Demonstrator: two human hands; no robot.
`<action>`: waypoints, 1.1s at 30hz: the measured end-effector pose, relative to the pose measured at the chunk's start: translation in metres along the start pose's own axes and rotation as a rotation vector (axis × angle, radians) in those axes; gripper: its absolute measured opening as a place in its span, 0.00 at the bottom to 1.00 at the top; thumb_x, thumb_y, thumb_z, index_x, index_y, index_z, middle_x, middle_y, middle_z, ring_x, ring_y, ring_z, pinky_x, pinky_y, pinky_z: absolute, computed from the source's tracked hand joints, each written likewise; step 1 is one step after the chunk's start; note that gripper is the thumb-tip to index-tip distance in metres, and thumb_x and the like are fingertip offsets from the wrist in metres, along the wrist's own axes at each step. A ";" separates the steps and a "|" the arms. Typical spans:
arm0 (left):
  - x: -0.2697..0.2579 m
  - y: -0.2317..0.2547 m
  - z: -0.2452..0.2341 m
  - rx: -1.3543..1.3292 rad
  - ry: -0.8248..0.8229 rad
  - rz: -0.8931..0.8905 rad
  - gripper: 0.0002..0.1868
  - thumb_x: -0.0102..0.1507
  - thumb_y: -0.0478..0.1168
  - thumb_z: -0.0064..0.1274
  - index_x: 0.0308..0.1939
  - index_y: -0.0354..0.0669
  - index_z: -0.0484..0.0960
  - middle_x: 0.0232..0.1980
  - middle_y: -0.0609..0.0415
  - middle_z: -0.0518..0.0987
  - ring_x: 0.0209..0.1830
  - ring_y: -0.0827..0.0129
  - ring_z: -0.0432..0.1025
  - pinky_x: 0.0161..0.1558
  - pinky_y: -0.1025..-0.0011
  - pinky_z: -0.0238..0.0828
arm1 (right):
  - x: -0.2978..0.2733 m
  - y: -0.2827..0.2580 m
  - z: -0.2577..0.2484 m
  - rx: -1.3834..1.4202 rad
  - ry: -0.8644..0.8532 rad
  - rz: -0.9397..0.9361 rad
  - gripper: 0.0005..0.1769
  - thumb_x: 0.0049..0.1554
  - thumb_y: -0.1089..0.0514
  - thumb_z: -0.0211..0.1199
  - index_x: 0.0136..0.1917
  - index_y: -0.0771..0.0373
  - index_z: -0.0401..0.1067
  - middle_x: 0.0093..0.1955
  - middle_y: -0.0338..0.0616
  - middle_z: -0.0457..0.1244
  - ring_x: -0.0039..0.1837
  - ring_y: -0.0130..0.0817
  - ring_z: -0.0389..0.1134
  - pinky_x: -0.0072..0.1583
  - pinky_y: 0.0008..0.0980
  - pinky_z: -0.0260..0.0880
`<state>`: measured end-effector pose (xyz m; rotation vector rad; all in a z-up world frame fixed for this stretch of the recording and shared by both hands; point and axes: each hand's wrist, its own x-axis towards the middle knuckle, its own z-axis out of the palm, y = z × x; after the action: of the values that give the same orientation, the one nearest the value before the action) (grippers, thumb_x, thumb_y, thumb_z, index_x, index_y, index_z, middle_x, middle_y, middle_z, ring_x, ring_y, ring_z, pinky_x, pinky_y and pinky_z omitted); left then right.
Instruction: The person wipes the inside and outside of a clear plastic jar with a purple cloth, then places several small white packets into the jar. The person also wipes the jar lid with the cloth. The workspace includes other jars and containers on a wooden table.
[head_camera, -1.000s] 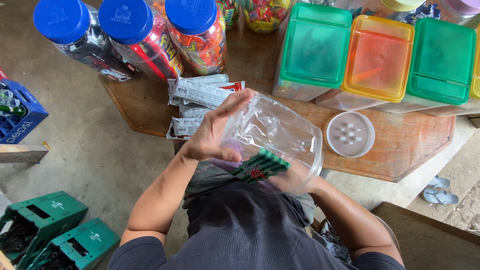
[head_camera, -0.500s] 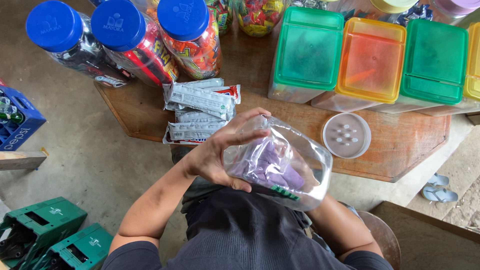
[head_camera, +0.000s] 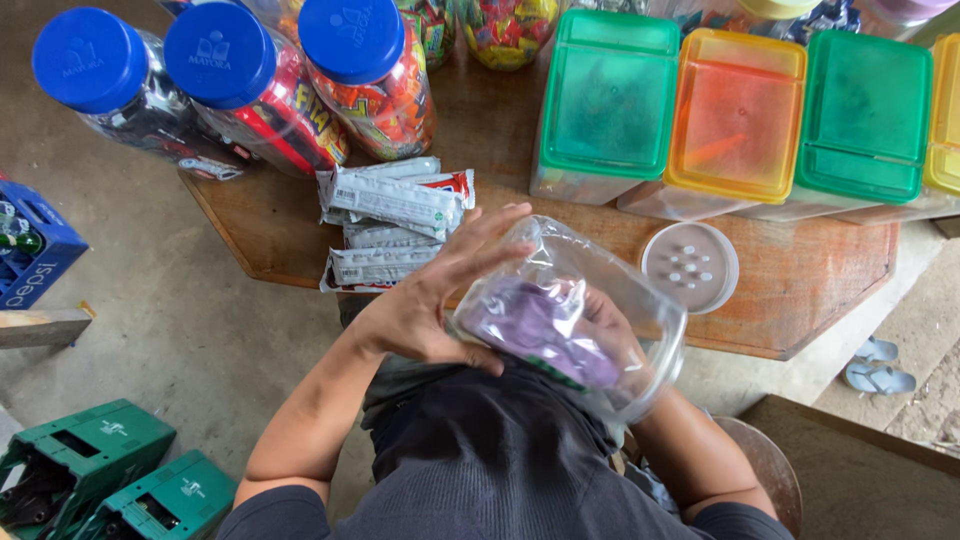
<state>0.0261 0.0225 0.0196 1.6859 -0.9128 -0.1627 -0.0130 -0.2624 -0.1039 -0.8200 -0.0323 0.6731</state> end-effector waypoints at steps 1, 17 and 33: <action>-0.001 0.002 -0.002 -0.100 -0.001 -0.026 0.63 0.47 0.54 0.77 0.80 0.50 0.58 0.86 0.44 0.51 0.88 0.54 0.46 0.84 0.52 0.38 | 0.002 -0.004 0.009 -0.058 -0.014 -0.067 0.25 0.59 0.60 0.67 0.68 0.68 0.69 0.62 0.49 0.68 0.61 0.36 0.71 0.63 0.37 0.72; -0.020 -0.016 0.083 -1.295 0.746 -0.256 0.53 0.65 0.57 0.61 0.82 0.43 0.45 0.66 0.37 0.71 0.62 0.55 0.70 0.65 0.59 0.67 | 0.013 -0.001 0.076 -0.047 0.111 -0.063 0.21 0.62 0.62 0.61 0.67 0.71 0.67 0.62 0.51 0.66 0.63 0.35 0.69 0.65 0.36 0.69; -0.017 -0.031 0.086 -1.078 0.724 -0.133 0.39 0.62 0.59 0.62 0.64 0.35 0.66 0.72 0.43 0.63 0.66 0.59 0.67 0.67 0.64 0.70 | 0.015 0.001 0.018 -0.598 -0.110 -0.253 0.23 0.57 0.46 0.73 0.52 0.69 0.81 0.68 0.58 0.68 0.78 0.48 0.63 0.82 0.46 0.50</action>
<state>-0.0177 -0.0312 -0.0424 0.6763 -0.0759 -0.0887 -0.0062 -0.2414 -0.0956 -1.3246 -0.4474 0.4681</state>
